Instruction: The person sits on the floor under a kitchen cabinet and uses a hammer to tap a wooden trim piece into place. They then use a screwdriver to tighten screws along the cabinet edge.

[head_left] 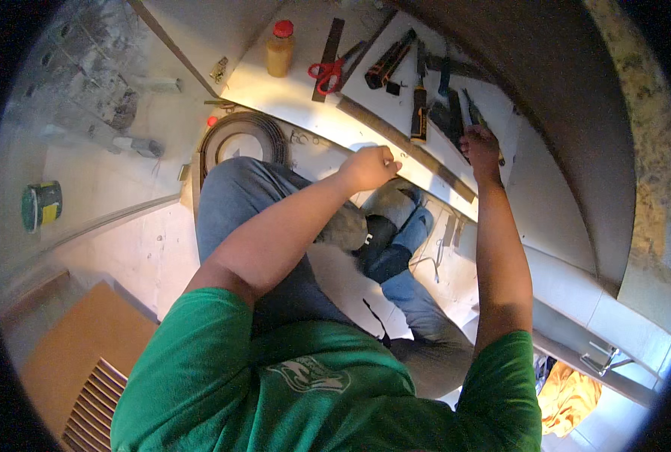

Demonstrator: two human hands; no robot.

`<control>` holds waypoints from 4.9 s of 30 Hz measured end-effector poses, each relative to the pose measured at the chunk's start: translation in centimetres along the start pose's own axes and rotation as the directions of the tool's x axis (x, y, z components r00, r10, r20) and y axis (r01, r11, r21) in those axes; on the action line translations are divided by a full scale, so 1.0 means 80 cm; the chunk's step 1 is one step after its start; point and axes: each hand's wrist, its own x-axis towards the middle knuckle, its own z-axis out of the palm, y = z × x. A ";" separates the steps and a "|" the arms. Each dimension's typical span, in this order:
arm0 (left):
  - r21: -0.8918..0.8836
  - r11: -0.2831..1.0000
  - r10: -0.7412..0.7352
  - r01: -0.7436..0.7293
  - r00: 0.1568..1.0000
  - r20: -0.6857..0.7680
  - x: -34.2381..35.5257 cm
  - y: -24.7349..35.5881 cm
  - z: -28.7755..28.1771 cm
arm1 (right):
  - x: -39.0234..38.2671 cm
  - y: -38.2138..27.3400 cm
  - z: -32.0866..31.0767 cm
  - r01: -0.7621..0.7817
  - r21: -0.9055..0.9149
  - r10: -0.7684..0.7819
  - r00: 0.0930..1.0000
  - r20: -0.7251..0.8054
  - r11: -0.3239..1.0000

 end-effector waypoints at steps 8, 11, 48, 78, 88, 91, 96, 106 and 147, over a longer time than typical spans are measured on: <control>-0.009 1.000 -0.010 0.010 1.000 -0.026 0.007 -0.011 -0.001 | 0.093 -0.072 0.094 0.031 0.239 0.012 0.984 -0.178 0.971; -0.020 1.000 -0.004 0.004 1.000 -0.018 0.009 -0.011 -0.002 | 0.116 -0.081 0.101 0.003 0.215 0.042 0.978 -0.203 0.977; -0.986 0.120 0.238 0.118 0.961 0.144 -0.194 0.133 -0.178 | -0.460 -0.221 -0.005 -0.357 0.318 -0.139 0.445 0.885 0.878; 0.501 0.846 0.532 -0.182 0.316 -0.785 -0.164 0.129 -0.497 | -0.387 -0.398 0.208 -0.018 0.328 -0.229 0.680 0.697 0.944; -0.292 0.685 0.206 -0.667 0.562 -0.801 -0.150 0.102 -0.499 | -0.385 -0.421 0.219 0.033 0.374 -0.280 0.724 0.630 0.927; -0.308 0.690 0.187 -0.656 0.572 -0.799 -0.149 0.100 -0.500 | -0.383 -0.436 0.216 0.076 0.324 -0.280 0.708 0.649 0.943; -0.290 0.702 0.191 -0.650 0.564 -0.803 -0.150 0.101 -0.499 | -0.400 -0.440 0.235 0.110 0.365 -0.322 0.739 0.592 0.924; -0.364 0.645 0.193 -0.672 0.603 -0.774 -0.149 0.101 -0.498 | -0.401 -0.450 0.246 0.127 0.385 -0.354 0.714 0.604 0.914; -0.265 0.725 0.221 -0.636 0.579 -0.785 -0.151 0.105 -0.499 | -0.400 -0.464 0.241 0.104 0.375 -0.326 0.734 0.596 0.921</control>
